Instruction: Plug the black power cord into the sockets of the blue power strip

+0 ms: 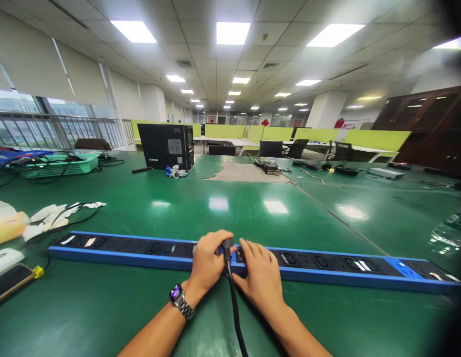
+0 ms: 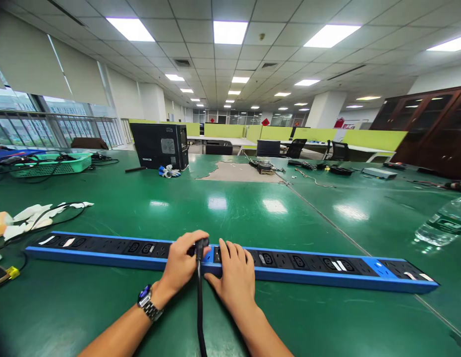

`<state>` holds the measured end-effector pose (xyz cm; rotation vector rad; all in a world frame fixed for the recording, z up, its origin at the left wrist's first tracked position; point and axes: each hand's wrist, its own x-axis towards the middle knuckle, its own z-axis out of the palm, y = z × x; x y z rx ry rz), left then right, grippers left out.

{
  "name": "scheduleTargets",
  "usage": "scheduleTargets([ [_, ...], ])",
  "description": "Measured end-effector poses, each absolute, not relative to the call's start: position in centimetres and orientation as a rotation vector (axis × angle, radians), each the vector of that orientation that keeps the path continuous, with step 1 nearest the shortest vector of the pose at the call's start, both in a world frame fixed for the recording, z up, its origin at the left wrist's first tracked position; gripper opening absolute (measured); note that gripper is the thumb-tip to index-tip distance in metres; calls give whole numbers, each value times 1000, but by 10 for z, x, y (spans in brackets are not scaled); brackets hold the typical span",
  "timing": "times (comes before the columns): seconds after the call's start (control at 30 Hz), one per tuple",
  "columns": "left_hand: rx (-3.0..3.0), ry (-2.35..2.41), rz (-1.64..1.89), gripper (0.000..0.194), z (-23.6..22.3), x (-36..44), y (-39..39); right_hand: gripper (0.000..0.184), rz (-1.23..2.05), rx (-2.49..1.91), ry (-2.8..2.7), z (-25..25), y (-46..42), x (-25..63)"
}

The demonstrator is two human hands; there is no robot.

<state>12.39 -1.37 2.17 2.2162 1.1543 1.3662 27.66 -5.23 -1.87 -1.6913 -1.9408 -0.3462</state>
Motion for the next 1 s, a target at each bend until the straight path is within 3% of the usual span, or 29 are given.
scheduleTargets([
  [0.17, 2070, 1301, 1674, 32, 43, 82, -3, 72, -313, -1746, -1963, -17, -54, 277],
  [0.33, 2153, 1454, 1391, 41, 18, 13, -1, 65, -283, -1799, -1953, -16, -55, 275],
  [0.47, 2364, 1333, 1200, 37, 1, -4, 0, 66, -251, -1851, -1961, -14, -55, 272],
  [0.87, 2482, 1398, 886, 35, 9, 1, -2, 62, -225, -1867, -1960, -11, -56, 271],
  [1.0, 2330, 1178, 764, 51, 23, -17, 4, 65, -190, -1880, -1943, -10, -57, 270],
])
